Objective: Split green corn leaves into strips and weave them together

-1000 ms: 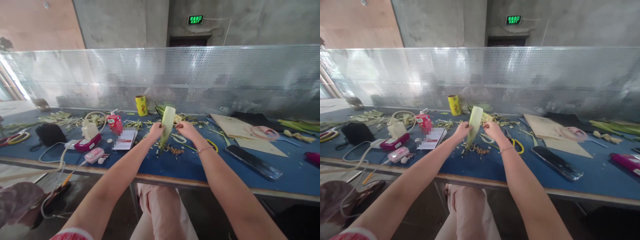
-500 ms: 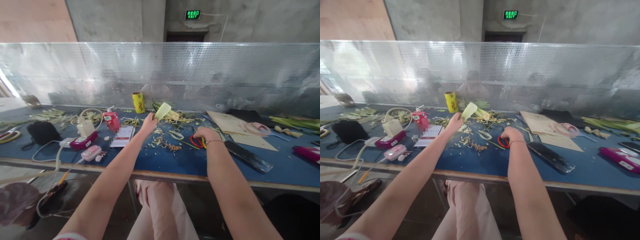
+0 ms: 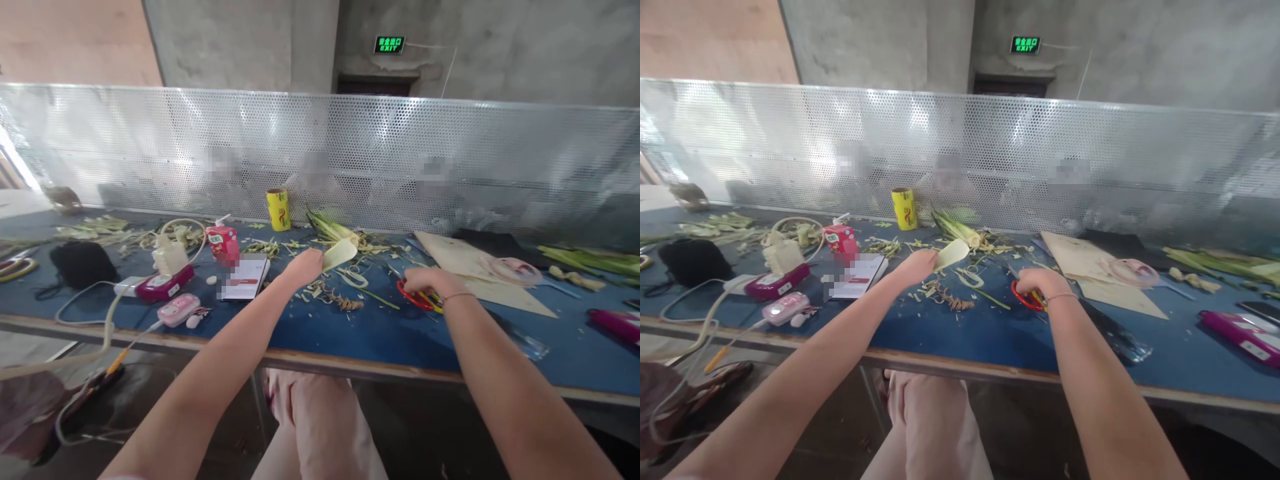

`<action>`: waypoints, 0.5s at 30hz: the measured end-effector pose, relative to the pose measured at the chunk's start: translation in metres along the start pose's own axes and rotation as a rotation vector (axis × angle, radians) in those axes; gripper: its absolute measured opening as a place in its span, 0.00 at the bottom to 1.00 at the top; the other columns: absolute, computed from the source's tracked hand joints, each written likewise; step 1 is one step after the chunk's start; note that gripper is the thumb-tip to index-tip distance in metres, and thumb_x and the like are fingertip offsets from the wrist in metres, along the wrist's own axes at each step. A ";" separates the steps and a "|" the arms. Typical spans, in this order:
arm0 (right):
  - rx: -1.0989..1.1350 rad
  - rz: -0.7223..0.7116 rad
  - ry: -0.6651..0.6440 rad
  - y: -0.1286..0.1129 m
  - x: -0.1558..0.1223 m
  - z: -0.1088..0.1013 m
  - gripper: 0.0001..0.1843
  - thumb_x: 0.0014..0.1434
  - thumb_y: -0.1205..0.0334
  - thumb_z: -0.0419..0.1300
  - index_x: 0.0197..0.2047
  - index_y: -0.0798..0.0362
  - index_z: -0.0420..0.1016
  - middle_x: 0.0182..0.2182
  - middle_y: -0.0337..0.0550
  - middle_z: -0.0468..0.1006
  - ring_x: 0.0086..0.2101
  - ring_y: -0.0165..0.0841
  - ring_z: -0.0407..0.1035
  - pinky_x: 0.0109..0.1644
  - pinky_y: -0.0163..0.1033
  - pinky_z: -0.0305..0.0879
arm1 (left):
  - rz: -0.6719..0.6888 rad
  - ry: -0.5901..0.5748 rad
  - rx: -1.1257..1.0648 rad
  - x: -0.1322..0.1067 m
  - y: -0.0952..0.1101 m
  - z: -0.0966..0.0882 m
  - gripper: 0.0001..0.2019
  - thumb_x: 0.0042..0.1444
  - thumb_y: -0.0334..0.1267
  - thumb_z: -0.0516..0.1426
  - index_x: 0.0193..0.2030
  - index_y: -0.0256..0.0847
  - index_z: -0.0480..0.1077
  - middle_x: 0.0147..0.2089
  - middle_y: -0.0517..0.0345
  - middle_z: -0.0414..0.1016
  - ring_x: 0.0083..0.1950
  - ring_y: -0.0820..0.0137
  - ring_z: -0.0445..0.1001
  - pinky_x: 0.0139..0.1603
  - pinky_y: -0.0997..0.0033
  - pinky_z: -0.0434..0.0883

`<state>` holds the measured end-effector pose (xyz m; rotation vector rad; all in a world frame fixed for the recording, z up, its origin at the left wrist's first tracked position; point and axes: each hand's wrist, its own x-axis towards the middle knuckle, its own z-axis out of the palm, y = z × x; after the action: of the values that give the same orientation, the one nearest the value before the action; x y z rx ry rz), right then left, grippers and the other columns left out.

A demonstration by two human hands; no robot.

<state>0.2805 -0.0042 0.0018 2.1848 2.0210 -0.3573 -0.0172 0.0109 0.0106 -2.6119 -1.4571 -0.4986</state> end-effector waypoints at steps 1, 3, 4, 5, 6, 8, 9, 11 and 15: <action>-0.017 -0.002 -0.004 0.003 0.001 0.002 0.05 0.41 0.66 0.60 0.26 0.55 0.71 0.28 0.49 0.75 0.29 0.38 0.72 0.30 0.39 0.64 | 0.011 -0.015 0.007 0.001 -0.001 0.002 0.17 0.61 0.31 0.42 0.42 0.31 0.71 0.44 0.41 0.75 0.49 0.65 0.72 0.51 0.68 0.66; -0.047 -0.002 -0.017 0.008 0.000 0.004 0.07 0.43 0.65 0.58 0.28 0.55 0.73 0.31 0.51 0.76 0.32 0.40 0.73 0.31 0.39 0.65 | 0.004 -0.032 -0.005 0.003 -0.002 0.005 0.17 0.58 0.29 0.44 0.42 0.33 0.73 0.43 0.44 0.76 0.47 0.66 0.73 0.50 0.70 0.67; -0.042 -0.024 0.005 0.010 -0.002 0.004 0.09 0.44 0.65 0.57 0.30 0.56 0.74 0.33 0.52 0.77 0.34 0.40 0.73 0.32 0.39 0.65 | -0.004 -0.036 -0.020 0.003 -0.003 0.006 0.17 0.57 0.29 0.45 0.42 0.35 0.74 0.43 0.46 0.76 0.47 0.66 0.74 0.49 0.71 0.67; -0.019 -0.050 0.036 0.012 -0.005 0.004 0.11 0.44 0.65 0.57 0.34 0.56 0.75 0.36 0.53 0.77 0.36 0.41 0.73 0.35 0.38 0.66 | -0.010 -0.040 -0.038 0.004 -0.003 0.006 0.17 0.56 0.29 0.45 0.42 0.36 0.74 0.43 0.48 0.77 0.47 0.66 0.74 0.49 0.71 0.68; 0.019 -0.086 0.065 0.015 -0.008 0.003 0.15 0.44 0.66 0.57 0.38 0.55 0.75 0.39 0.53 0.77 0.40 0.41 0.73 0.38 0.38 0.66 | -0.015 -0.044 -0.055 0.004 -0.003 0.007 0.18 0.56 0.28 0.45 0.43 0.38 0.75 0.43 0.50 0.77 0.47 0.66 0.74 0.48 0.71 0.68; 0.155 -0.212 0.152 0.022 -0.018 -0.001 0.26 0.43 0.68 0.57 0.49 0.53 0.71 0.50 0.51 0.73 0.48 0.41 0.69 0.46 0.37 0.66 | -0.025 -0.054 -0.077 0.004 -0.002 0.009 0.19 0.54 0.28 0.45 0.44 0.38 0.75 0.44 0.51 0.78 0.46 0.66 0.74 0.47 0.72 0.68; 0.226 -0.302 0.156 0.025 -0.024 -0.004 0.30 0.43 0.68 0.57 0.53 0.52 0.68 0.53 0.49 0.71 0.51 0.41 0.67 0.49 0.37 0.65 | -0.029 -0.060 -0.081 0.004 -0.002 0.010 0.19 0.53 0.28 0.46 0.44 0.38 0.75 0.43 0.51 0.78 0.46 0.66 0.74 0.47 0.72 0.68; 0.355 -0.466 0.091 0.029 -0.035 -0.008 0.32 0.45 0.66 0.56 0.57 0.50 0.64 0.56 0.46 0.68 0.52 0.40 0.66 0.52 0.39 0.64 | -0.025 -0.071 -0.084 0.004 -0.002 0.012 0.18 0.52 0.28 0.47 0.44 0.37 0.75 0.41 0.52 0.78 0.45 0.67 0.74 0.47 0.72 0.68; 0.451 -0.557 0.002 0.028 -0.052 -0.014 0.34 0.46 0.52 0.61 0.57 0.50 0.63 0.57 0.46 0.66 0.53 0.42 0.65 0.53 0.40 0.64 | 0.046 -0.104 -0.099 0.004 -0.003 0.013 0.16 0.54 0.32 0.46 0.39 0.37 0.75 0.39 0.51 0.78 0.42 0.66 0.73 0.45 0.71 0.67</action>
<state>0.3057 -0.0528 0.0283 1.7572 2.7437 -0.9534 -0.0145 0.0190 -0.0004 -2.7805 -1.4325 -0.4473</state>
